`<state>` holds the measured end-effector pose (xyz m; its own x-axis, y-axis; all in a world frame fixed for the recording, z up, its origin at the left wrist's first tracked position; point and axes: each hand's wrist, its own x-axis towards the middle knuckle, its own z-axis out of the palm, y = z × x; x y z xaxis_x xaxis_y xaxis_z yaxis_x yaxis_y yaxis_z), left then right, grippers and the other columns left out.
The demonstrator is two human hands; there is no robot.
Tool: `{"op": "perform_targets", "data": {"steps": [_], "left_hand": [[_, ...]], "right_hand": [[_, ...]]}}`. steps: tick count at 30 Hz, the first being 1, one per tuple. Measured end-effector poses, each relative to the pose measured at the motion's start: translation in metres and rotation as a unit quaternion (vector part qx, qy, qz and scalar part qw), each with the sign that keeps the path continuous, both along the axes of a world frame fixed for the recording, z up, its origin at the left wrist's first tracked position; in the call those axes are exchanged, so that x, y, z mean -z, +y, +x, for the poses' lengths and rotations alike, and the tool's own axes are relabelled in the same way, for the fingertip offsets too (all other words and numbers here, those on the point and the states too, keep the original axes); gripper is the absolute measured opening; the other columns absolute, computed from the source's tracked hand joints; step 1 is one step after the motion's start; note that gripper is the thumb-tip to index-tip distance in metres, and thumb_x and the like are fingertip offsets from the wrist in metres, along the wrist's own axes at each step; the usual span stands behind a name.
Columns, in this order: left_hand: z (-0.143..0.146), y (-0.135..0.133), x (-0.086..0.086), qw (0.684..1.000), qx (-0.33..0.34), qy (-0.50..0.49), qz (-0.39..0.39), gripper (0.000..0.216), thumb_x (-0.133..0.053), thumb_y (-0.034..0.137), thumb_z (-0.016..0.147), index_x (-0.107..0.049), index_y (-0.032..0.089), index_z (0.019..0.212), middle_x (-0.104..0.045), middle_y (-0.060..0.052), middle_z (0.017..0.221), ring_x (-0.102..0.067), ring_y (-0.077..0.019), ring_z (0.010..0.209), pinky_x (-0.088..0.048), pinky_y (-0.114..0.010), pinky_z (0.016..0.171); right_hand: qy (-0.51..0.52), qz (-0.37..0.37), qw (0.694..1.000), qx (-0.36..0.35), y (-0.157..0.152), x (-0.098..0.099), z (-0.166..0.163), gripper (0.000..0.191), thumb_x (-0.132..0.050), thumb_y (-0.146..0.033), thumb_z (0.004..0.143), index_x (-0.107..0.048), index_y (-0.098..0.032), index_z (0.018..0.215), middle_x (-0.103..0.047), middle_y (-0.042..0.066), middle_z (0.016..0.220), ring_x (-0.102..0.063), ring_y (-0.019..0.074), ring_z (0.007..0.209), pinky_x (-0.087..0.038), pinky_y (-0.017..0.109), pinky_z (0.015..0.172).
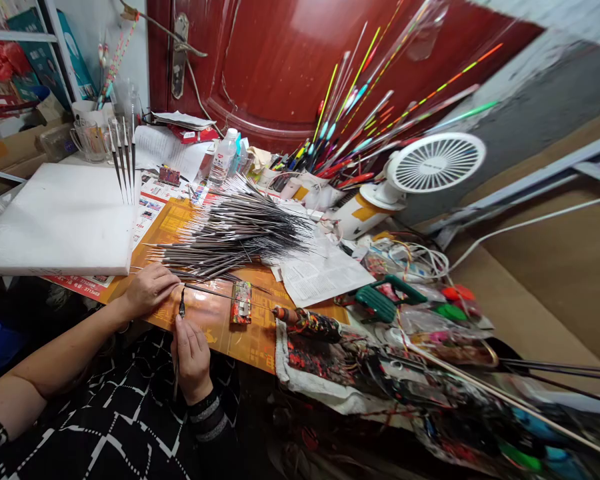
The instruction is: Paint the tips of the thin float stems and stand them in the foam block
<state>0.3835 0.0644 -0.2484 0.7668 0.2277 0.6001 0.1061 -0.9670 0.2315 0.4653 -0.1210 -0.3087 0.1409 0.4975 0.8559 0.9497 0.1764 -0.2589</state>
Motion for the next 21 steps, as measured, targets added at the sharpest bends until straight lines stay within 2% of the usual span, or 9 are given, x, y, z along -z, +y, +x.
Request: {"op": "perform_targets", "data": {"steps": [6,8,10,12,14,19,21], "left_hand": [[-0.003,0.002,-0.002,1.0,-0.019,0.0,0.013,0.025,-0.047,0.023,0.104,-0.069,0.017,0.096,-0.068,-0.006,0.086,-0.06,-0.0193,0.084,-0.051,-0.033,0.078],[-0.008,0.007,-0.01,0.999,-0.029,-0.017,0.017,0.023,-0.048,0.02,0.103,-0.069,0.017,0.098,-0.068,-0.007,0.089,-0.061,-0.0191,0.086,-0.052,-0.032,0.079],[-0.017,0.019,-0.026,0.998,-0.041,-0.042,0.034,0.02,-0.049,0.018,0.103,-0.069,0.017,0.102,-0.069,-0.007,0.091,-0.06,-0.0188,0.087,-0.052,-0.032,0.08],[-0.029,0.038,-0.051,0.993,-0.06,-0.064,0.073,0.019,-0.049,0.018,0.103,-0.068,0.017,0.105,-0.069,-0.007,0.093,-0.059,-0.0188,0.087,-0.052,-0.032,0.08],[-0.045,0.065,-0.085,0.986,-0.085,-0.073,0.126,0.019,-0.05,0.017,0.102,-0.068,0.018,0.106,-0.069,-0.007,0.094,-0.057,-0.0192,0.087,-0.051,-0.032,0.079],[-0.084,0.142,-0.195,0.969,-0.138,-0.042,0.201,0.016,-0.055,0.018,0.099,-0.07,0.018,0.101,-0.066,-0.008,0.097,-0.056,-0.0207,0.093,-0.05,-0.039,0.087],[-0.092,0.166,-0.233,0.965,-0.139,-0.002,0.222,0.018,-0.052,0.018,0.099,-0.07,0.016,0.097,-0.064,-0.01,0.096,-0.056,-0.0216,0.096,-0.049,-0.041,0.089]], "right_hand": [[0.004,-0.001,1.0,-0.03,-0.005,0.004,0.004,0.06,-0.057,0.0,0.094,-0.045,-0.013,0.151,-0.073,0.014,0.115,-0.071,0.0247,0.109,-0.065,0.039,0.088],[0.0,0.007,0.999,-0.04,-0.007,0.005,0.006,0.06,-0.058,0.0,0.093,-0.046,-0.013,0.151,-0.073,0.014,0.116,-0.071,0.0243,0.108,-0.065,0.038,0.087],[0.002,0.01,0.999,-0.048,-0.008,0.007,0.007,0.06,-0.058,0.0,0.094,-0.047,-0.014,0.15,-0.074,0.013,0.115,-0.072,0.0238,0.106,-0.065,0.038,0.085],[0.006,0.008,0.998,-0.055,-0.008,0.008,0.008,0.058,-0.057,-0.001,0.094,-0.048,-0.014,0.149,-0.074,0.013,0.115,-0.072,0.0237,0.105,-0.065,0.038,0.085],[0.008,0.013,0.998,-0.06,-0.008,0.009,0.009,0.056,-0.057,-0.002,0.095,-0.049,-0.015,0.149,-0.074,0.012,0.114,-0.072,0.0233,0.105,-0.065,0.037,0.085],[0.017,0.022,0.997,-0.074,-0.009,0.008,0.008,0.055,-0.056,-0.005,0.097,-0.048,-0.015,0.15,-0.074,0.012,0.116,-0.072,0.0228,0.105,-0.064,0.035,0.086],[0.02,0.021,0.997,-0.077,-0.01,0.008,0.008,0.055,-0.056,-0.006,0.097,-0.048,-0.016,0.15,-0.074,0.012,0.116,-0.072,0.0232,0.105,-0.064,0.036,0.086]]}}
